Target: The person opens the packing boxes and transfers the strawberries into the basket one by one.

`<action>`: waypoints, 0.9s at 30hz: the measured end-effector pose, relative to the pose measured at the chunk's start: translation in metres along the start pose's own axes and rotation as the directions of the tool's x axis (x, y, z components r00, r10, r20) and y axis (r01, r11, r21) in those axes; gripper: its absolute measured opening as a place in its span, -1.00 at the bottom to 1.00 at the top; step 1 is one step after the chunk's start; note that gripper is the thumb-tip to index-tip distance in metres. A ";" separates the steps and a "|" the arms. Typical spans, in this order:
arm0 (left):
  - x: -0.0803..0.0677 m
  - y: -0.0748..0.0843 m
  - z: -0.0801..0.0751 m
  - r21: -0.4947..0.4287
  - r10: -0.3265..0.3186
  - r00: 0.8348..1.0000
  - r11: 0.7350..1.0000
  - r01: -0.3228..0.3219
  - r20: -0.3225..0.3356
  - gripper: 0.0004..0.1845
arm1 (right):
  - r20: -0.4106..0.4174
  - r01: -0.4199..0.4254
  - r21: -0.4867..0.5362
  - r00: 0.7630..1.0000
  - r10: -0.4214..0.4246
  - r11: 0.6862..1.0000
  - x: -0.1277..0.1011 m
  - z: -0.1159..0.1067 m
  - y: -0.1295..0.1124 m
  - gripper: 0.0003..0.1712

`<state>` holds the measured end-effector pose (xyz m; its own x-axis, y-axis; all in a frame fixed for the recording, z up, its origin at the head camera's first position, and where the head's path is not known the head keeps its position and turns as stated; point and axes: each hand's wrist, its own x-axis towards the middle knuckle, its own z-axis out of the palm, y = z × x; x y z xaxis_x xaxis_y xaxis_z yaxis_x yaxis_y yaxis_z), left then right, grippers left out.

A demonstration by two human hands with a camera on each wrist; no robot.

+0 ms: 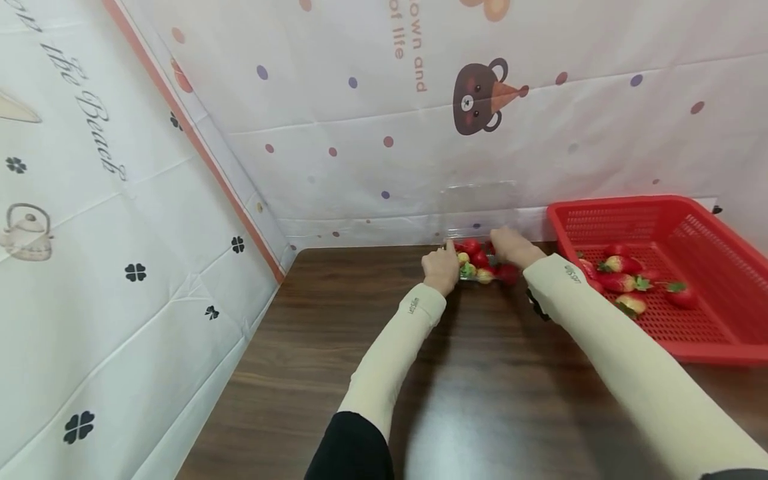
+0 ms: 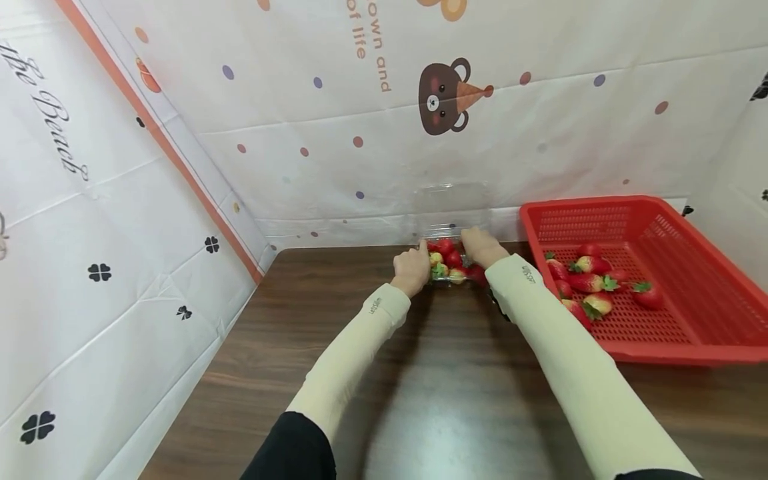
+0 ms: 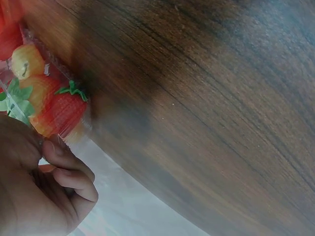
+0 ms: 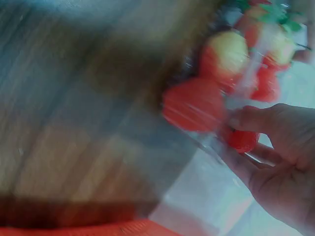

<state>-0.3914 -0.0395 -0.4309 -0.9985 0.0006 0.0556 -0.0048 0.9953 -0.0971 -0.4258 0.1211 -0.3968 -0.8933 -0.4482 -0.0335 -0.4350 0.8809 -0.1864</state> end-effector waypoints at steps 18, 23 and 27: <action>-0.007 0.000 -0.004 -0.043 -0.008 1.000 0.999 0.007 -0.020 -0.52 | -0.181 0.055 -0.021 0.982 -0.058 0.998 -0.047 -0.135 0.011 -0.68; -0.009 0.000 -0.004 -0.051 -0.012 1.000 0.999 0.011 -0.023 -0.51 | -0.197 -0.026 -0.029 0.980 0.020 0.999 -0.061 -0.159 0.020 -0.67; -0.011 0.001 -0.006 -0.068 -0.020 1.000 0.998 0.019 -0.013 -0.53 | -0.173 -0.090 0.007 0.981 0.090 0.996 -0.073 -0.174 0.026 -0.55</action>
<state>-0.3803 -0.0384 -0.4260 -0.9974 -0.0178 0.0702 -0.0198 0.9994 -0.0286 -0.3916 0.2031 -0.2282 -0.9348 -0.3342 0.1202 -0.3520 0.9167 -0.1893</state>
